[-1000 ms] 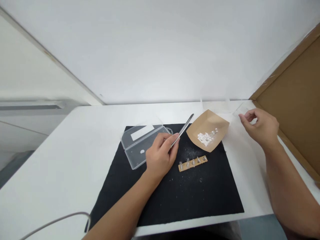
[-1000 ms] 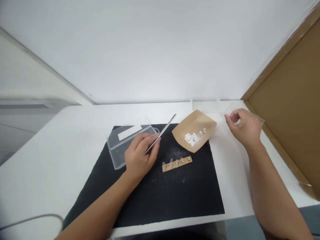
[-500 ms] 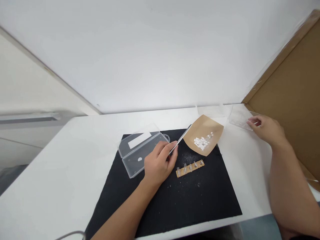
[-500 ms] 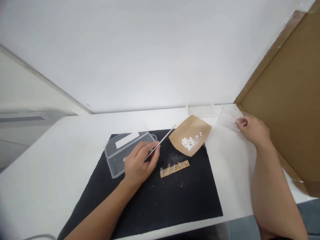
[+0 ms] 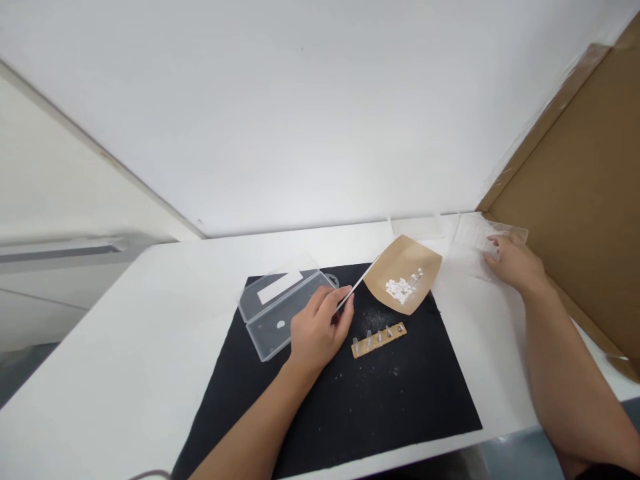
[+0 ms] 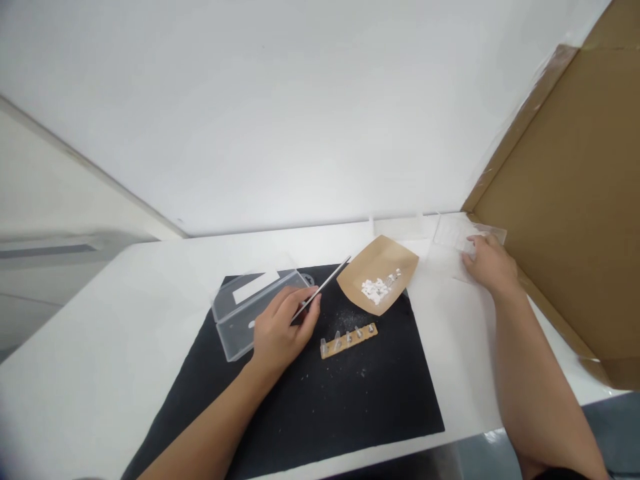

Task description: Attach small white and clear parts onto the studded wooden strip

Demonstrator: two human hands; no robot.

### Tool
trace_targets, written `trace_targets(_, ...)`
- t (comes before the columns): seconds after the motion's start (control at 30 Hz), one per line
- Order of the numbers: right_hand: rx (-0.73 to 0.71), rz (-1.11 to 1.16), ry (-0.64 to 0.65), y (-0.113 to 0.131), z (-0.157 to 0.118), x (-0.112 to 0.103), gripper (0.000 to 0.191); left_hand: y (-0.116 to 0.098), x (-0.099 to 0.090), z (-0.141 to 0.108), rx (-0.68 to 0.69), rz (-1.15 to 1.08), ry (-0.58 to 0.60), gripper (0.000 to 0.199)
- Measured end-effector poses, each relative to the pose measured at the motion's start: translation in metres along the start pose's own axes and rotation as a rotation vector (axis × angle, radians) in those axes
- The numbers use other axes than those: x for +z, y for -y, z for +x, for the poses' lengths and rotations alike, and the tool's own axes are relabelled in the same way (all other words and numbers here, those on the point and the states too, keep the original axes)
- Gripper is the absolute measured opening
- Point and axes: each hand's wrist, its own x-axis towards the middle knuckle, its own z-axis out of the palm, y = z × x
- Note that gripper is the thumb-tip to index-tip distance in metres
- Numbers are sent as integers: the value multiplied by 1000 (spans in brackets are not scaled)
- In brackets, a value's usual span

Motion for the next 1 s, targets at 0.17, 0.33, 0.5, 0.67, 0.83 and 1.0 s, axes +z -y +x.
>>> trace_targets(0.17,18,35,-21,3,1,-3,45,1,1,-1,9,4,-8,12)
trace_targets(0.33,44,114,-112,4,4,1,43,1,2,-2,5,3,5,13)
trace_targets(0.5,109,111,-84,2,7,2,40,1,2,-2,29,-11,6,13)
trace_targets(0.67,142,121,-136,0,9,3,27,3,3,-3,34,-30,4,13)
trace_targets(0.83,143,152,-168,-2,9,2,23,2,4,-3,41,-31,-2,13)
trace_targets(1.0,160,176,-196,-4,9,2,19,1,3,-3,50,-33,1,13)
